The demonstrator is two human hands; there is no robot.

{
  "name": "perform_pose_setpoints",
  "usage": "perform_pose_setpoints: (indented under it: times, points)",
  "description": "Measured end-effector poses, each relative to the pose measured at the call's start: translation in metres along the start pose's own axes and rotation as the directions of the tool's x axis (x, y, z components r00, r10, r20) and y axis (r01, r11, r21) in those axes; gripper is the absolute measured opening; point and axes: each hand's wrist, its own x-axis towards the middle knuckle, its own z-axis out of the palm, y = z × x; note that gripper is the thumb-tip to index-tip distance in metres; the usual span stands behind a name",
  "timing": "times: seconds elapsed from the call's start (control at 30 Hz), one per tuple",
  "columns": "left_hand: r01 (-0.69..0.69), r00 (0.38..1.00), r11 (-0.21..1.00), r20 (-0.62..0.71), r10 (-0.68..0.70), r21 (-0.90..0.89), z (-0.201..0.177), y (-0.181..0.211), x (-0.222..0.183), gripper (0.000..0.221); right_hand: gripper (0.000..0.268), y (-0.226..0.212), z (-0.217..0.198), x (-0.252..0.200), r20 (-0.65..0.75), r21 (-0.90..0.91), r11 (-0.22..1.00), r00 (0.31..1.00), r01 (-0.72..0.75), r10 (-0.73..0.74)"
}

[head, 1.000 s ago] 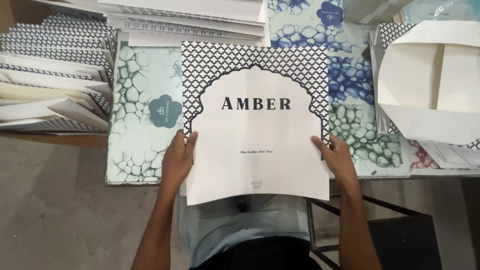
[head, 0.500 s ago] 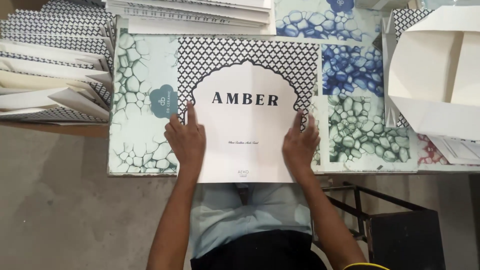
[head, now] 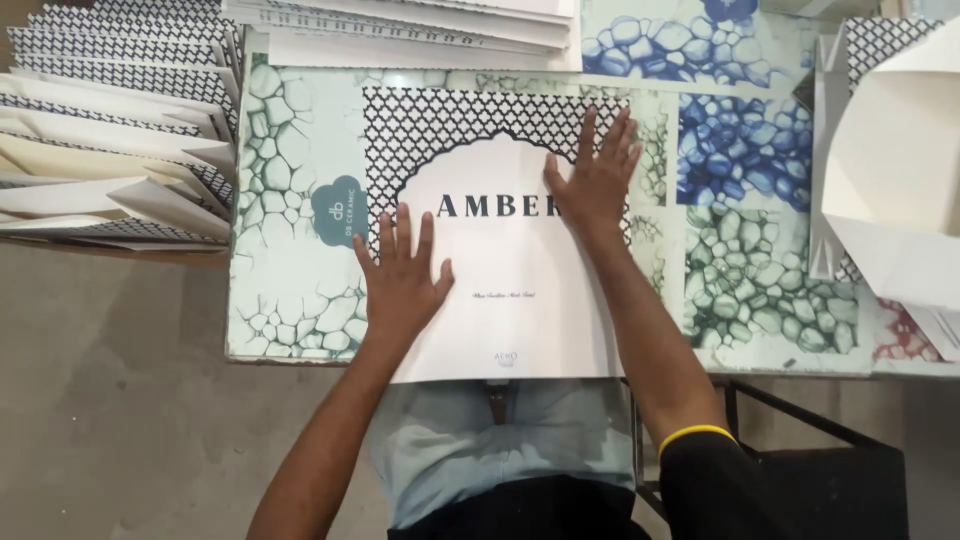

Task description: Folding paper gift bags with 'AMBER' branding.

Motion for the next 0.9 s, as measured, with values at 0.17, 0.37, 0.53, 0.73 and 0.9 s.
perform_pose_setpoints:
  times: [0.17, 0.37, 0.53, 0.73, 0.9]
  points:
    - [-0.042, 0.999, 0.999, 0.029, 0.042, 0.026, 0.044, -0.032, 0.068, 0.078, 0.09, 0.004, 0.008, -0.006, 0.061, -0.032, 0.999, 0.998, 0.035, -0.033]
    - [-0.032, 0.999, 0.994, -0.04, 0.028, -0.107, 0.042, -0.05, 0.153, 0.08, 0.094, 0.01, 0.007, 0.006, 0.021, -0.019, 0.994, 0.994, 0.109, -0.109]
    - [0.039, 0.998, 0.974, 0.06, -0.026, -0.225, 0.034, -0.052, 0.156, 0.078, 0.094, 0.011, -0.01, 0.021, 0.117, -0.028, 0.993, 0.987, 0.111, -0.107]
    - [0.041, 0.992, 0.973, 0.124, -0.013, -0.225, 0.034, -0.057, 0.162, 0.086, 0.093, 0.036, 0.009, 0.031, 0.12, -0.05, 0.986, 0.981, 0.16, -0.153]
    - [-0.006, 0.984, 0.985, 0.176, 0.037, -0.175, 0.025, -0.05, 0.135, 0.086, 0.102, 0.032, 0.0, 0.033, 0.087, -0.001, 0.989, 0.986, 0.145, -0.144]
